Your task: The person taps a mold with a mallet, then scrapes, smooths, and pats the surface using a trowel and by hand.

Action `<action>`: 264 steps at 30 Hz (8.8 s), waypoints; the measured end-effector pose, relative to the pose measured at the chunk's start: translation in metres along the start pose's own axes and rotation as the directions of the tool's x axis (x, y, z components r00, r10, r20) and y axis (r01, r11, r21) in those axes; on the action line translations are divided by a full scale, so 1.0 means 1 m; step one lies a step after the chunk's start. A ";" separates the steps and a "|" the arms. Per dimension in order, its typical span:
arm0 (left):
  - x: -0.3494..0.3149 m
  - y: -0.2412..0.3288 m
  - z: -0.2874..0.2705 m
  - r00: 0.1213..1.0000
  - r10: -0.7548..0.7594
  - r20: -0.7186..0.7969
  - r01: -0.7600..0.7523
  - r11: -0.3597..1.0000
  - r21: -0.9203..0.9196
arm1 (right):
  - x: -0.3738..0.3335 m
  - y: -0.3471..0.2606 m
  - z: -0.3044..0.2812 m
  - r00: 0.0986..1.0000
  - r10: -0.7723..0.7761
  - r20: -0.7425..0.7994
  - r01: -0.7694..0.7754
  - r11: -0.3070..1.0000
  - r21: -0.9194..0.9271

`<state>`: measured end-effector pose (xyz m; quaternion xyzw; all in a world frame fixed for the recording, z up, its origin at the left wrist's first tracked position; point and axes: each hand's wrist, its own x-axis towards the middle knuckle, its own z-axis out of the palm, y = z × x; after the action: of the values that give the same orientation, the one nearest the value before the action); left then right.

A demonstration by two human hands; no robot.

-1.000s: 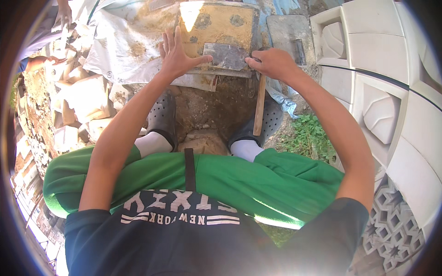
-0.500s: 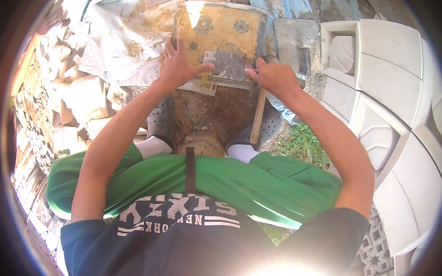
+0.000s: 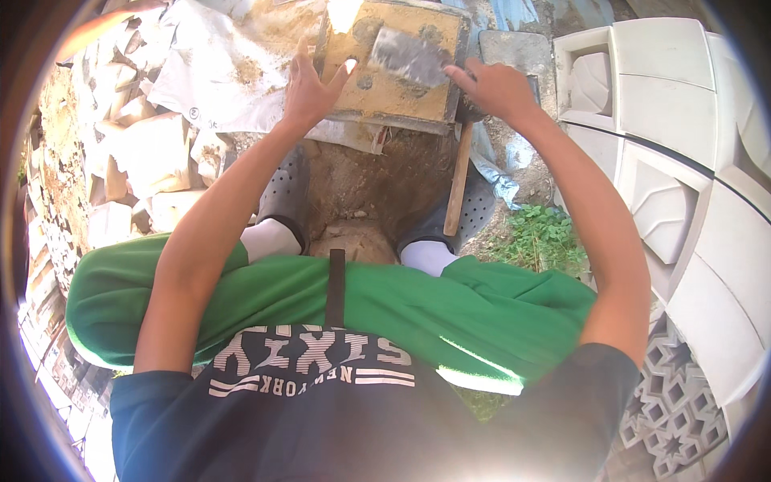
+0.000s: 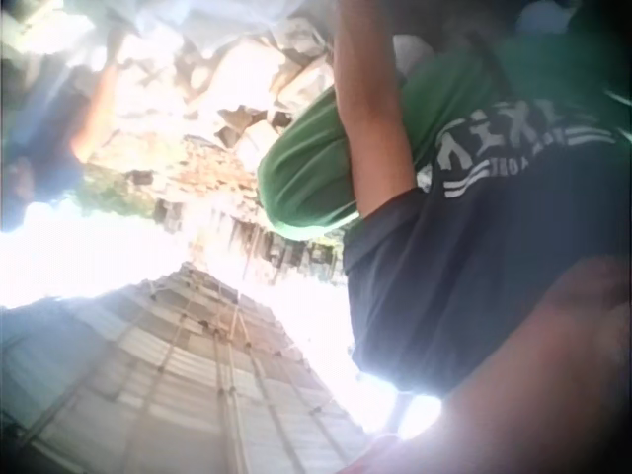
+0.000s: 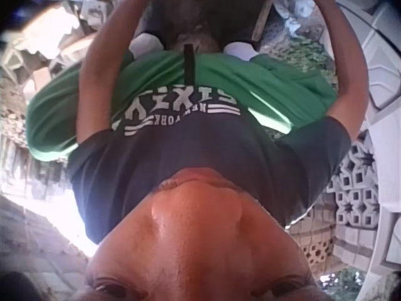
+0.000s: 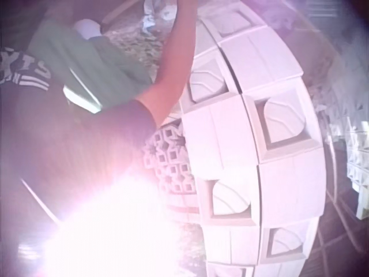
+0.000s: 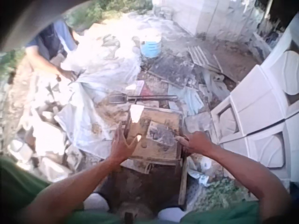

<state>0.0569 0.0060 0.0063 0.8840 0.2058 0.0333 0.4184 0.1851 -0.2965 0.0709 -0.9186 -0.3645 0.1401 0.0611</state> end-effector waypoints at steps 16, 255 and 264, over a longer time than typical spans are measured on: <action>-0.018 -0.007 -0.012 0.992 0.074 0.102 -0.104 0.939 0.329 | -0.023 -0.017 0.013 0.998 0.050 0.048 -0.053 0.996 0.067; 0.108 -0.050 0.012 0.939 -0.089 -0.333 0.041 0.988 -0.149 | -0.006 -0.160 -0.024 0.845 0.490 0.214 -0.517 0.646 0.562; 0.103 -0.007 0.001 0.933 -0.218 0.286 0.328 0.843 -0.426 | 0.044 -0.217 -0.004 0.865 0.501 0.032 -0.447 0.741 0.501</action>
<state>0.1490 0.0493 -0.0115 0.7163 0.2673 -0.0792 0.6397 0.0750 -0.1084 0.1115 -0.9401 -0.0669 0.1909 0.2743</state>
